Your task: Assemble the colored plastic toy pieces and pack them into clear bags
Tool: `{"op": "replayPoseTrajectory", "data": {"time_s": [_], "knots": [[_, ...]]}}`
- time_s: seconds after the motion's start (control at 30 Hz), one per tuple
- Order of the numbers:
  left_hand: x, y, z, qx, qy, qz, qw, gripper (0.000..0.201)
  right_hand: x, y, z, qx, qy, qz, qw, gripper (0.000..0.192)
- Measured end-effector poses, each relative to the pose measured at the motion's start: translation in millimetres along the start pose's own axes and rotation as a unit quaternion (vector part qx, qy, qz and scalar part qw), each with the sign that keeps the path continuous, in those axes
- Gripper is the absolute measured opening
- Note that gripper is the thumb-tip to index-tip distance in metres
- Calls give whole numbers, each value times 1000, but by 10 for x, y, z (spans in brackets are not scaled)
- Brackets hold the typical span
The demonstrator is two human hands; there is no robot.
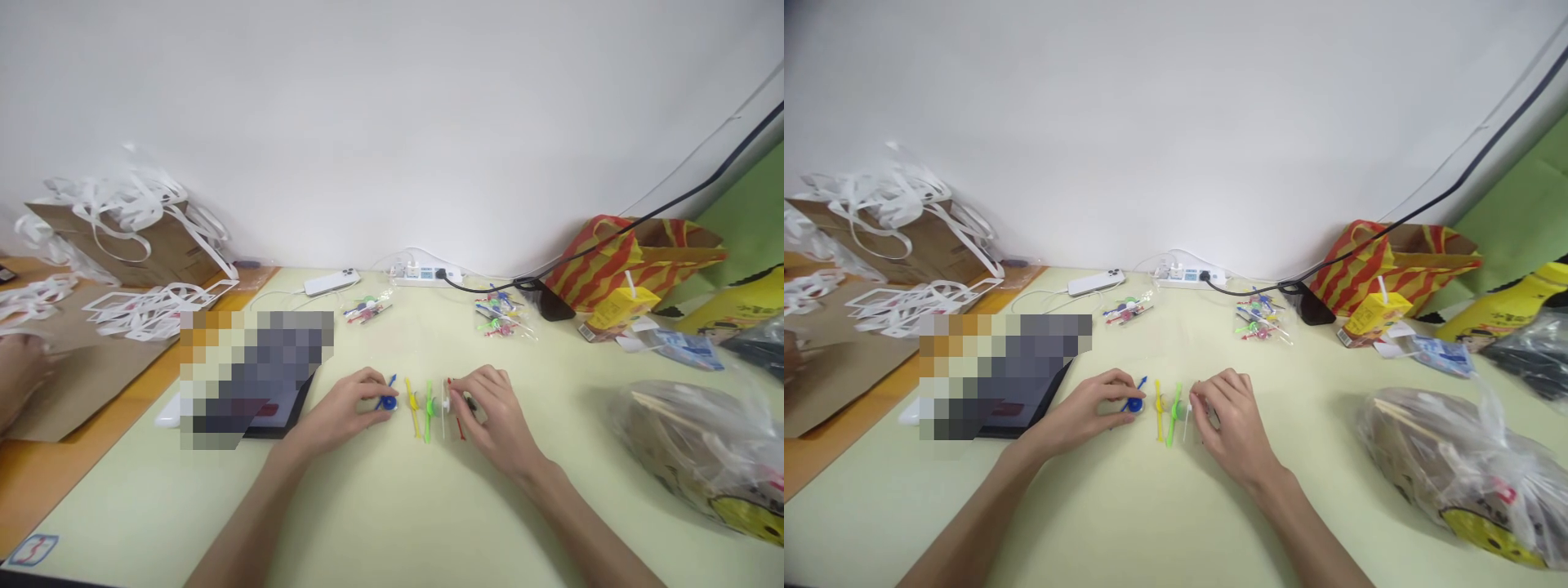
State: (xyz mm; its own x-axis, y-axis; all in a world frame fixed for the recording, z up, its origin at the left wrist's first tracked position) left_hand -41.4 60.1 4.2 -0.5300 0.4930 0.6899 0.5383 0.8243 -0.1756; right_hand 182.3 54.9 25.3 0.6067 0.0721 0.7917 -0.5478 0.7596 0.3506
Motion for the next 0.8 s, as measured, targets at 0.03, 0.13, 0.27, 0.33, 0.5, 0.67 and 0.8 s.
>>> {"op": "replayPoseTrajectory", "data": {"time_s": [0.03, 0.13, 0.27, 0.33, 0.5, 0.67, 0.8], "knots": [[-8, 7, 1, -3, -2, -1, 1000, 27, -15, 6, 15, 2, 0, 4, 1000, 16], [-15, 21, 17, 1, -7, -17, 1000, 24, -54, 19, 49, 11, 0, 13, 1000, 15], [-18, 23, 10, 16, -3, -40, 999, 20, -84, 14, 46, 17, -1, 18, 1000, 13], [-27, 25, -3, 26, -11, -44, 999, 20, -92, 8, 36, 15, 0, 17, 1000, 13], [-58, 33, -28, 36, -23, -43, 998, 21, -99, 37, 57, -1, 14, 27, 1000, 12], [-65, 18, 5, 26, -21, -45, 998, 21, -187, 176, 159, -20, -13, 100, 995, 13], [-60, 7, 43, 28, -18, -57, 998, 22, -331, 296, 250, 1, -72, 148, 986, 25]]}}
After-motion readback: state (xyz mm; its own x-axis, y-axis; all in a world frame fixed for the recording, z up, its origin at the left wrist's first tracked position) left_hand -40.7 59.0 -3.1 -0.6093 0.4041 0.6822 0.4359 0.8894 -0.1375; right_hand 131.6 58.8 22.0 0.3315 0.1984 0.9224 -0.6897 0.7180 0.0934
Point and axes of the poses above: each hand's wrist, its own y-axis towards the middle knuckle, its own x-axis out of the back of the hand, z = x × y, the point moved 7 cm from there along y, towards the middle knuckle, and after that the axes turned 12 degrees about z, right-handed, at the moved point
